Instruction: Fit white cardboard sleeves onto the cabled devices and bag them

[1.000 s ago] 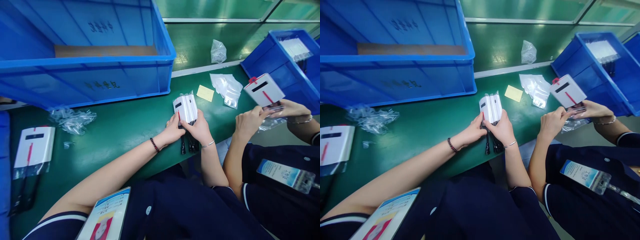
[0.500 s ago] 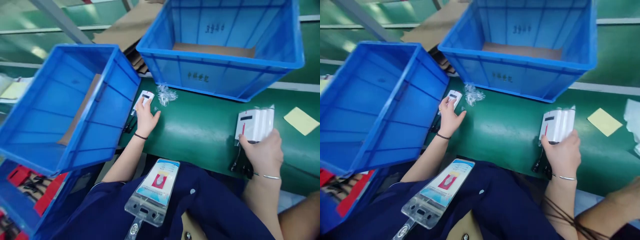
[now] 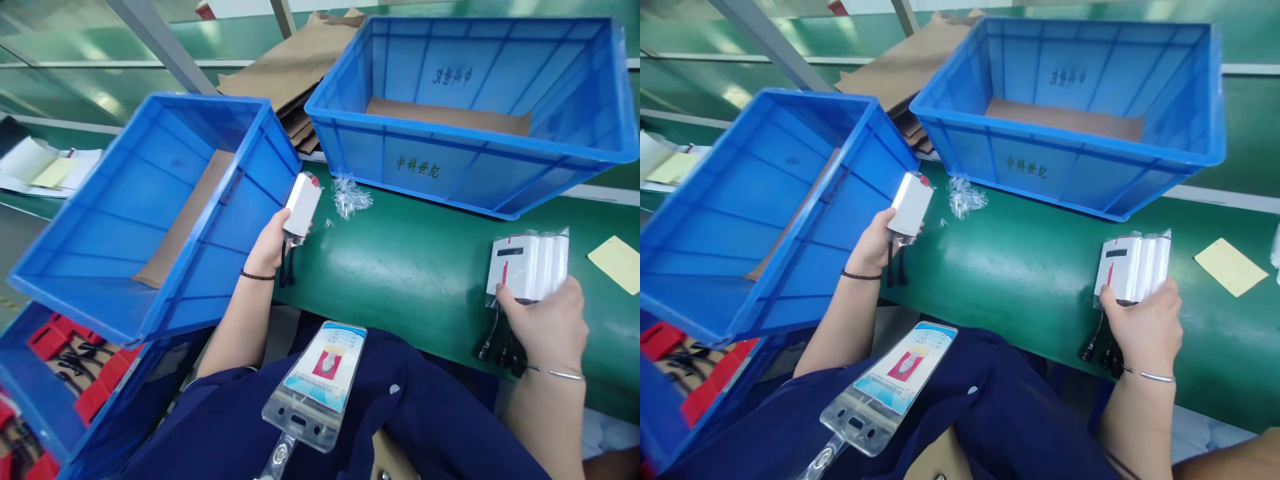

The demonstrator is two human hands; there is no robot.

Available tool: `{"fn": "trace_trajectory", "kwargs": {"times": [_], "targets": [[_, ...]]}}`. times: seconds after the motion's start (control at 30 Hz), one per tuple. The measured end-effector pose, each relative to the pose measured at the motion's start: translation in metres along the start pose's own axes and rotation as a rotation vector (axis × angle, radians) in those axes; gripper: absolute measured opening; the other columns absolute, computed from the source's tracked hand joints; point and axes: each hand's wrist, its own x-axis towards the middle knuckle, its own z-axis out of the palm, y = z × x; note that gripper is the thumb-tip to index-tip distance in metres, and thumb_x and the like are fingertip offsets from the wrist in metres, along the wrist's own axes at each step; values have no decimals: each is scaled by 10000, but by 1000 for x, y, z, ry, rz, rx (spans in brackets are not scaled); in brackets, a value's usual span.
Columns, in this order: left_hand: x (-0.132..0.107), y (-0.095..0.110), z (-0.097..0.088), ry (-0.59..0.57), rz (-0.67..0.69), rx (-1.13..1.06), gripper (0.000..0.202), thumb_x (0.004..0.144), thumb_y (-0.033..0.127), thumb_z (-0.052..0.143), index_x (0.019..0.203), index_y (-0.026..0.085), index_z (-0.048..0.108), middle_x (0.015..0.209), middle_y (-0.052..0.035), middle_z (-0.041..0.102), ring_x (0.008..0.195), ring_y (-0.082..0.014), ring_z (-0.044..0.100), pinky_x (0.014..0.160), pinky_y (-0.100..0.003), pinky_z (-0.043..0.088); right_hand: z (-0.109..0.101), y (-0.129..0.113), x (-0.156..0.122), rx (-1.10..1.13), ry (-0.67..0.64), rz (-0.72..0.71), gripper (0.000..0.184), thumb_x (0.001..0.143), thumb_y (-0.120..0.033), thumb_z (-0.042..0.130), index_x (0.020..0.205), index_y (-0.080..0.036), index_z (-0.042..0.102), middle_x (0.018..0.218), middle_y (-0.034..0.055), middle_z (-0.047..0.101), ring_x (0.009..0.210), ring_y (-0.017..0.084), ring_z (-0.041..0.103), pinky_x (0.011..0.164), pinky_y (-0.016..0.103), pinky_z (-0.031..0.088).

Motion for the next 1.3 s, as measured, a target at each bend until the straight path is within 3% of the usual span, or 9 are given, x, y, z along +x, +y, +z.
{"fn": "trace_trajectory", "kwargs": {"times": [0.1,0.2,0.37,0.5,0.63,0.8,0.97,1.1,1.3], "targets": [[-23,5,18,-230,-108,-336,633,882,495,388,1292,57,591,957,-167,748,768,-234,714,618,-292,557,2,0,0,-6,23,-7,898,619,-582,709,1377,-194,425,1340,289,550,1184,531,584,920,648,504],[-38,2,47,-446,-193,-495,598,835,431,517,1290,51,596,979,-176,758,766,-231,729,634,-285,572,3,1,-1,-1,21,-28,888,632,-568,698,1373,-161,426,1341,275,565,1173,510,596,934,625,501],[-48,-2,107,-667,-263,-406,551,654,89,658,1202,50,637,1061,-171,752,826,-230,739,717,-272,577,7,7,0,35,22,-97,960,653,-612,706,1409,-119,378,1347,264,557,1146,482,609,917,607,507],[-52,1,158,-799,-297,-302,544,604,-9,635,1142,72,647,1113,-171,736,914,-260,736,665,-253,543,11,10,4,64,53,-128,941,683,-586,692,1418,-100,362,1303,254,567,1142,450,602,922,585,502],[-56,1,197,-843,-330,-325,583,568,-71,598,1123,101,638,1141,-150,727,1079,-300,697,872,-345,556,15,14,8,117,69,-133,891,685,-547,685,1395,-111,366,1300,236,565,1144,421,591,925,558,497],[-59,-9,220,-859,-356,-366,675,492,-88,520,1134,109,585,1145,-119,701,1121,-264,666,983,-363,513,22,23,12,200,103,-161,849,677,-514,696,1374,-144,382,1316,208,562,1185,396,566,927,547,500],[-69,-23,246,-738,-186,-151,764,533,-11,528,1276,137,427,1058,-80,648,1076,-240,628,992,-415,472,27,31,17,305,136,-193,820,655,-487,718,1347,-159,423,1360,190,549,1216,369,558,941,508,506],[-86,-20,279,-784,-61,-73,826,592,43,602,1379,131,365,1235,-119,577,1133,-245,569,1053,-410,437,30,31,21,340,171,-183,805,643,-491,730,1315,-149,451,1354,195,562,1184,366,578,970,516,491],[-100,0,304,-880,92,625,1123,709,206,686,1588,83,-1,1528,-253,271,1449,-404,316,1185,-471,320,20,40,22,360,125,-265,699,807,-533,585,1355,-127,432,1335,208,583,1201,356,579,973,505,490]]}}
